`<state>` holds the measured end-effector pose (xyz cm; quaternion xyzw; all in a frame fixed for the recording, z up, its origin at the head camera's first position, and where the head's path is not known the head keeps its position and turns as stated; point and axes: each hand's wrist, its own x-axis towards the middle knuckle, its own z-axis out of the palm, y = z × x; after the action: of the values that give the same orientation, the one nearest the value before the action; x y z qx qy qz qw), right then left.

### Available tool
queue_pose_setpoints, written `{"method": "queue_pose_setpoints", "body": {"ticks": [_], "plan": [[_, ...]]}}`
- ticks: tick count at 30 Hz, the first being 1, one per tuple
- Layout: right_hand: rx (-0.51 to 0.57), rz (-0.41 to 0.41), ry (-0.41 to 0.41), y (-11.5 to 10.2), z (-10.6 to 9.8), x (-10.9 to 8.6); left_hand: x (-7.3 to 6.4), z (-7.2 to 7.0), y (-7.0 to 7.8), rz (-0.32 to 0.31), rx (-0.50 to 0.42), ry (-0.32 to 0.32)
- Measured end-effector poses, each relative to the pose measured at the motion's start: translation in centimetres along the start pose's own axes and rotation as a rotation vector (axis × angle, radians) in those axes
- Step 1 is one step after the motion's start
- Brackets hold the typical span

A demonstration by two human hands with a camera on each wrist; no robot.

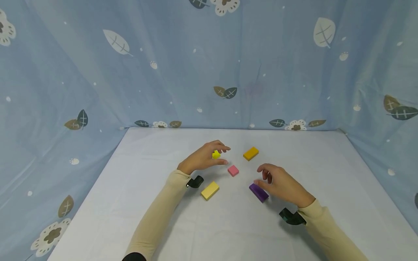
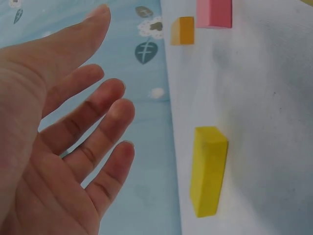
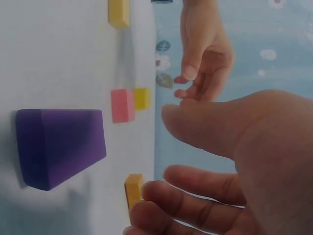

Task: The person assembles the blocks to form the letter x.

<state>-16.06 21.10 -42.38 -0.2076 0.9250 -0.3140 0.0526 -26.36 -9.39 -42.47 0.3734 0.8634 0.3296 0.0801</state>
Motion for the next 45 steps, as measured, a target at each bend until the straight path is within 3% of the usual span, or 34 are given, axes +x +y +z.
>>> {"method": "queue_pose_setpoints", "body": {"ticks": [20,31,45], "plan": [[-0.001,0.006,-0.132,0.4,0.7,0.2,1.0,1.4,-0.4,-0.056,0.013,-0.108],[-0.008,0.018,-0.169,0.4,0.7,0.2,1.0,2.1,-0.7,-0.019,0.017,-0.133],[-0.01,0.065,-0.211,0.6,1.0,0.2,1.5,3.1,-1.2,-0.02,0.061,-0.194]]}}
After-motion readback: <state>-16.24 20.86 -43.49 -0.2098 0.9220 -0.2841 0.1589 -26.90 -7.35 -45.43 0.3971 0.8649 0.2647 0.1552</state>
